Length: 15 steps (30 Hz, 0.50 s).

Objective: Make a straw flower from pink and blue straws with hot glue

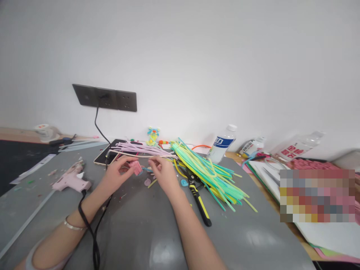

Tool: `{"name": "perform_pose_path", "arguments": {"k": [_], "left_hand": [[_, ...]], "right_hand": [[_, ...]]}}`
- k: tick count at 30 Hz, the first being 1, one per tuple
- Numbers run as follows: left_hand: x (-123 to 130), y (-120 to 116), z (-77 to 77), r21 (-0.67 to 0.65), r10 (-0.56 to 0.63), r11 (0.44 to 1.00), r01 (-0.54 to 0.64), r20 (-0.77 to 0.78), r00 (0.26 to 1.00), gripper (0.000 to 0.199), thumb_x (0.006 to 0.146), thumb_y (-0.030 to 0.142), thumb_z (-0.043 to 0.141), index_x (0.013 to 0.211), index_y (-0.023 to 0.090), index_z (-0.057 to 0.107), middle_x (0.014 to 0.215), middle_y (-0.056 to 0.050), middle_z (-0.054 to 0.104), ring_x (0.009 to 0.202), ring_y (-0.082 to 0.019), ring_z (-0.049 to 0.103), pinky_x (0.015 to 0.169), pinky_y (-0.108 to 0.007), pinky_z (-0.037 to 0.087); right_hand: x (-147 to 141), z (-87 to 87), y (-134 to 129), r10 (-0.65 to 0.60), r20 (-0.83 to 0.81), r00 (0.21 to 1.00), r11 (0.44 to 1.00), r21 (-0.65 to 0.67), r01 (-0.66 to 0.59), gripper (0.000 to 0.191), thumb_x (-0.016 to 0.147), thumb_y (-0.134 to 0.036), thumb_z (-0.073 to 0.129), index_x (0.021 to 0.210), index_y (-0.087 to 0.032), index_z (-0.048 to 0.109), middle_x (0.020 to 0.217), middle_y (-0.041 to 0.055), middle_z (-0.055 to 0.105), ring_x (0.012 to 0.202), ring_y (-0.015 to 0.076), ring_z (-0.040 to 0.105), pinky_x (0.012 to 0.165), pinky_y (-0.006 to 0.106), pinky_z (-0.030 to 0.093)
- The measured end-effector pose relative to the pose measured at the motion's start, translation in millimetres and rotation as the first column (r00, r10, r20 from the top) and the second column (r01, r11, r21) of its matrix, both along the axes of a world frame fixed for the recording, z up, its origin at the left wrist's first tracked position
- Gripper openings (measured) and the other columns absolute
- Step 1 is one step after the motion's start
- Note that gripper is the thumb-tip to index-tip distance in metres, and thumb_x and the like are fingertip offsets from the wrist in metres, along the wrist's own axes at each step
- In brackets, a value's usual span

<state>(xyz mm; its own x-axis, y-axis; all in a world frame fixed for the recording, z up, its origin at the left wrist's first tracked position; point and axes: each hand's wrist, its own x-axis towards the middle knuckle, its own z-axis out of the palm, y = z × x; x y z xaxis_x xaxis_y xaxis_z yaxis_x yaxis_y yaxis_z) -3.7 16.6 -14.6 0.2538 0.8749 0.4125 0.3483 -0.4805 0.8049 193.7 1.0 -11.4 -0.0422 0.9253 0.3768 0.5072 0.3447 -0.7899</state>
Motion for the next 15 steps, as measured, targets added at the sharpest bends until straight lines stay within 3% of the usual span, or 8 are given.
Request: {"name": "perform_pose_path", "arguments": {"k": [6, 9, 15], "left_hand": [[-1.5, -0.8, 2.7, 0.010, 0.047, 0.999, -0.048, 0.050, 0.998, 0.020, 0.080, 0.023, 0.059, 0.097, 0.019, 0.067, 0.099, -0.006, 0.066, 0.087, -0.018, 0.068, 0.069, -0.027, 0.060], [-1.0, -1.1, 3.8, 0.008, 0.045, 0.999, -0.045, 0.064, 0.997, 0.014, 0.080, 0.025, 0.061, 0.092, 0.020, 0.066, 0.096, -0.004, 0.066, 0.086, -0.018, 0.068, 0.072, -0.028, 0.060], [0.8, -3.2, 9.9, -0.013, 0.076, 0.997, -0.075, 0.065, 0.995, 0.014, 0.081, 0.032, 0.064, 0.087, 0.019, 0.065, 0.092, -0.004, 0.067, 0.076, -0.017, 0.067, 0.061, -0.025, 0.055]], "right_hand": [[2.5, -0.1, -2.6, -0.073, -0.059, 0.996, 0.994, -0.085, 0.068, 0.033, 0.093, -0.042, 0.049, 0.084, -0.018, 0.068, 0.061, 0.0022, 0.067, 0.053, 0.0158, 0.061, 0.051, 0.024, 0.043], [-0.1, -1.4, -1.6, -0.012, -0.128, 0.992, 0.991, -0.137, -0.005, 0.033, 0.091, -0.044, 0.051, 0.076, -0.018, 0.064, 0.051, -0.0010, 0.058, 0.046, 0.0141, 0.054, 0.049, 0.024, 0.042], [-5.8, 0.6, -0.4, 0.094, -0.337, 0.937, 0.970, -0.180, -0.163, 0.032, 0.083, -0.049, 0.059, 0.078, -0.017, 0.059, 0.049, -0.0061, 0.046, 0.042, 0.0097, 0.043, 0.044, 0.022, 0.035]]}}
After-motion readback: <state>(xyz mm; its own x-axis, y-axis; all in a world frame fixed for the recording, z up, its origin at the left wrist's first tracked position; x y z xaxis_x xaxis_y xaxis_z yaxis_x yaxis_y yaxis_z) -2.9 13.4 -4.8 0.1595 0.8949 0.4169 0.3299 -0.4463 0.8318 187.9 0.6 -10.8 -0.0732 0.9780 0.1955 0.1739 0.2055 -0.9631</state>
